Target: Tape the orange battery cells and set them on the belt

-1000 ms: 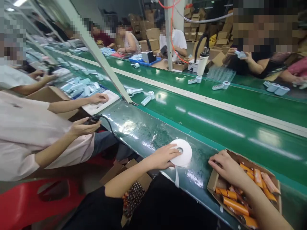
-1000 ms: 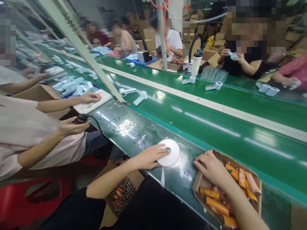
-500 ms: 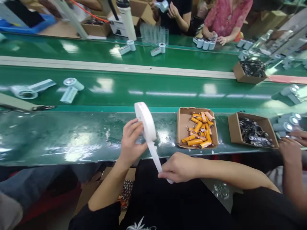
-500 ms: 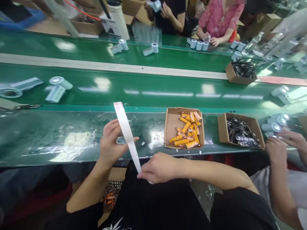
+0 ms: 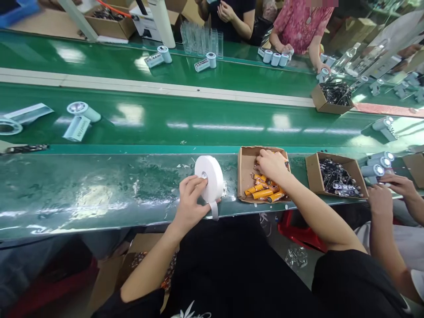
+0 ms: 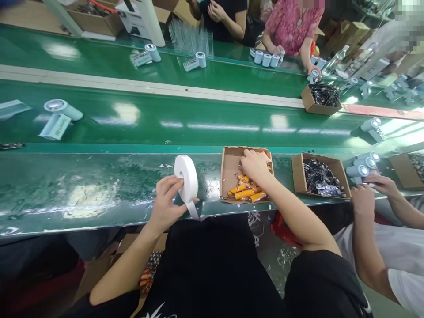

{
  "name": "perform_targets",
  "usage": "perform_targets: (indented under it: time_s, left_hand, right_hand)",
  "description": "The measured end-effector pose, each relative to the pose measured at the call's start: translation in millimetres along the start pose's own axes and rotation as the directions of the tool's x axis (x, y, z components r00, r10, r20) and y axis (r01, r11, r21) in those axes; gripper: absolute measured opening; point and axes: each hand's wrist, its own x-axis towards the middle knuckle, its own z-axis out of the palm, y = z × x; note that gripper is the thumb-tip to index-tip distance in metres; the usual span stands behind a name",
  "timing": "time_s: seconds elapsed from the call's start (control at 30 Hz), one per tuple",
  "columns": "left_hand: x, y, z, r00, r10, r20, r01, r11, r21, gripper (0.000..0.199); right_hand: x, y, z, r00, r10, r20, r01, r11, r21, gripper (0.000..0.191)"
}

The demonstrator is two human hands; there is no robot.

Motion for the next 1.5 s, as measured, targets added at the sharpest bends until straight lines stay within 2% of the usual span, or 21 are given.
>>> perform_targets:
  time_s: [0.1,0.2,0.27,0.33,0.37,0.4,0.43,0.5,0.57,0.63,0.67,0.77,0.83,1.0,1.13,1.27,1.37,1.43,1.5]
  left_hand:
    - [-2.3,4.2,2.2,1.0,0.001,0.01,-0.001,1.0,-0.002,0.06]
    - [-5.4,6.4,1.1,1.0,0.004,0.004,-0.004,1.0,0.002,0.061]
    - [-6.5,7.4,0.1,1.0,0.002,0.009,-0.002,1.0,0.009,0.062]
    - [-5.8,8.7,-0.4,1.0,-0.002,0.03,0.001,1.0,0.02,0.065]
    - [-4.4,9.6,-0.4,0.999,0.0,0.043,-0.001,1.0,0.026,0.067]
    - [-2.3,10.8,-0.2,0.999,0.006,0.053,-0.007,0.999,0.032,0.07]
    - [0.6,12.4,0.0,0.998,0.017,0.058,-0.019,0.999,0.038,0.072]
    - [8.3,16.8,0.0,0.998,0.052,0.047,-0.054,0.998,0.045,0.073]
    - [17.1,22.3,-0.9,0.995,0.099,0.021,-0.1,0.994,0.038,0.072]
    - [25.0,27.9,-2.5,0.99,0.141,0.013,-0.141,0.99,0.029,0.071]
    - [28.1,30.3,-3.4,0.988,0.154,0.022,-0.154,0.988,0.029,0.071]
    - [32.6,35.5,-5.9,0.983,0.174,0.064,-0.177,0.983,0.052,0.07]
    - [33.1,37.2,-7.0,0.977,0.199,0.077,-0.205,0.976,0.076,0.071]
    - [32.6,38.1,-8.7,0.959,0.268,0.091,-0.278,0.95,0.138,0.073]
    - [32.6,37.9,-8.4,0.951,0.274,0.142,-0.297,0.938,0.178,0.066]
    - [37.5,35.4,-10.3,0.936,0.31,0.168,-0.335,0.93,0.153,0.061]
    - [47.6,30.2,-20.3,0.907,0.365,0.21,-0.397,0.908,0.137,0.059]
    - [56.8,26.0,-30.4,0.901,0.341,0.267,-0.386,0.912,0.14,0.058]
    - [67.2,23.3,-39.8,0.907,0.307,0.288,-0.359,0.922,0.146,0.058]
  right_hand:
    - [1.3,3.5,7.5,1.0,-0.028,0.007,0.027,0.997,0.067,0.028]
    - [1.0,18.6,15.4,0.992,-0.067,-0.106,0.1,0.933,0.346,0.029]
    - [-0.4,28.4,20.5,0.97,0.027,-0.243,0.133,0.776,0.616,0.032]
    - [-4.0,32.0,22.7,0.917,0.194,-0.349,0.197,0.541,0.818,0.038]
    - [-7.0,31.0,21.9,0.878,0.273,-0.393,0.248,0.442,0.862,0.041]
    - [-10.8,28.3,19.6,0.832,0.341,-0.437,0.302,0.382,0.873,0.044]
    - [-15.4,24.5,15.8,0.779,0.396,-0.487,0.353,0.364,0.862,0.045]
    - [-26.7,15.5,5.0,0.668,0.426,-0.61,0.442,0.431,0.786,0.044]
    - [-39.6,7.4,-7.3,0.575,0.374,-0.728,0.5,0.544,0.674,0.04]
    - [-52.7,1.5,-18.1,0.524,0.294,-0.8,0.514,0.639,0.572,0.035]
    - [-58.7,-1.0,-22.2,0.519,0.258,-0.815,0.495,0.687,0.532,0.033]
    - [-72.4,-9.8,-28.6,0.562,0.21,-0.8,0.376,0.796,0.473,0.036]
    - [-77.5,-17.6,-29.1,0.594,0.233,-0.77,0.313,0.815,0.488,0.037]
    - [-78.7,-31.8,-28.0,0.591,0.284,-0.755,0.208,0.851,0.483,0.036]
    - [-72.8,-35.6,-29.1,0.646,0.164,-0.745,0.175,0.919,0.354,0.042]
    - [-71.0,-38.9,-28.7,0.714,0.029,-0.699,0.24,0.928,0.284,0.045]
    - [-76.9,-35.6,-26.0,0.772,0.049,-0.634,0.324,0.827,0.459,0.044]
    - [-81.3,-30.2,-22.9,0.821,0.081,-0.566,0.376,0.668,0.642,0.043]
    - [-83.2,-24.1,-20.7,0.878,0.082,-0.472,0.387,0.457,0.801,0.058]
